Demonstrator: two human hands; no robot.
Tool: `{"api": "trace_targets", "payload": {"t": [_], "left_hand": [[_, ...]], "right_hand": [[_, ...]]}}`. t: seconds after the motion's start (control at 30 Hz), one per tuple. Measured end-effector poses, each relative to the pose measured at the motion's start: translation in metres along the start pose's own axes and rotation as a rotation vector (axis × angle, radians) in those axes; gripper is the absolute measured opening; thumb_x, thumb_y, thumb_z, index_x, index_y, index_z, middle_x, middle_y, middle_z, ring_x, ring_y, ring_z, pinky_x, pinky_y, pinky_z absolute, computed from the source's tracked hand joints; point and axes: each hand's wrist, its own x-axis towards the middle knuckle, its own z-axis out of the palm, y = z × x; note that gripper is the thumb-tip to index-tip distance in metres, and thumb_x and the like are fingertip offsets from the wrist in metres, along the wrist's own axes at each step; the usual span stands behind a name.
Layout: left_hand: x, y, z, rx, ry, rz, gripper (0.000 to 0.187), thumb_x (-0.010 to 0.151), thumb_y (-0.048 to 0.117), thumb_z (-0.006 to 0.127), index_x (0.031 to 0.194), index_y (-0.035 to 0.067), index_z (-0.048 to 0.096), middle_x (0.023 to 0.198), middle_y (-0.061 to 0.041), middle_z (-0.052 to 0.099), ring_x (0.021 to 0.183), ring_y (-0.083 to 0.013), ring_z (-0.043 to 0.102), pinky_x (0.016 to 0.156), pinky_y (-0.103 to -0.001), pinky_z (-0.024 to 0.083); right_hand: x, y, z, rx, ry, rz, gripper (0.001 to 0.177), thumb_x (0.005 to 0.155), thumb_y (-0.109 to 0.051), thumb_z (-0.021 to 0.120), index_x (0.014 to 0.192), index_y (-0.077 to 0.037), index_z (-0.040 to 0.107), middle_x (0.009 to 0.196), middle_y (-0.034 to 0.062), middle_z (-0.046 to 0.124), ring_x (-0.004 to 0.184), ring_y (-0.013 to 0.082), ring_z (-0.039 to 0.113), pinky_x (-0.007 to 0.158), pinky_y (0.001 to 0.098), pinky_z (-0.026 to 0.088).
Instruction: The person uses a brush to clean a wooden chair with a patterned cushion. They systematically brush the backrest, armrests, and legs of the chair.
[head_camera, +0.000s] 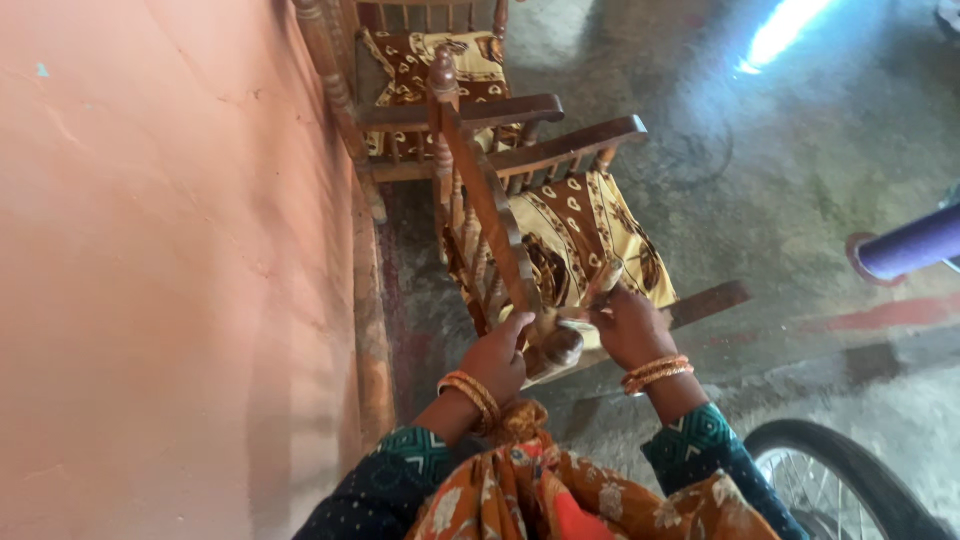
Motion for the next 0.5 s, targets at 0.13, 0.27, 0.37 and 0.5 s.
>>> {"api": "trace_targets", "payload": {"t": [0.13,0.27,0.37,0.5], "left_hand": [[0.006,-0.006,-0.006,0.0,0.093,0.195,0.056,0.09,0.005,0.051,0.145,0.012,0.048,0.129,-0.023,0.065,0.109,-0.0409,0.066,0.094,-0.051,0.052],[0.014,-0.013,-0.003,-0.04,0.139,0.239,0.055,0.088,0.004,0.052,0.142,0.011,0.051,0.13,-0.023,0.066,0.115,-0.0402,0.065,0.098,-0.049,0.051],[0.016,-0.011,0.003,-0.006,0.059,0.213,0.057,0.088,0.005,0.053,0.144,0.012,0.049,0.131,-0.024,0.064,0.116,-0.0398,0.065,0.101,-0.048,0.051],[0.013,-0.011,0.016,0.008,0.005,0.259,0.059,0.086,0.004,0.055,0.145,0.012,0.048,0.132,-0.025,0.064,0.118,-0.0405,0.063,0.101,-0.048,0.05]], "right_hand": [[-0.017,-0.002,-0.01,0.038,0.145,0.082,0.031,0.091,-0.031,0.072,0.114,-0.01,0.069,0.103,0.0138,0.077,0.098,0.0319,0.075,0.083,0.0433,0.058],[-0.048,-0.013,-0.022,0.198,0.409,0.245,0.038,0.083,-0.036,0.08,0.108,-0.009,0.07,0.099,0.0106,0.078,0.091,0.0256,0.076,0.081,0.0414,0.058],[-0.056,-0.002,-0.011,0.169,0.636,0.301,0.046,0.082,-0.033,0.086,0.109,-0.002,0.066,0.092,0.0137,0.077,0.084,0.0238,0.075,0.077,0.0381,0.057],[-0.067,0.031,0.023,0.649,0.651,0.438,0.038,0.088,-0.026,0.081,0.105,0.003,0.064,0.092,0.0136,0.076,0.074,0.0186,0.074,0.065,0.0295,0.061]]}}
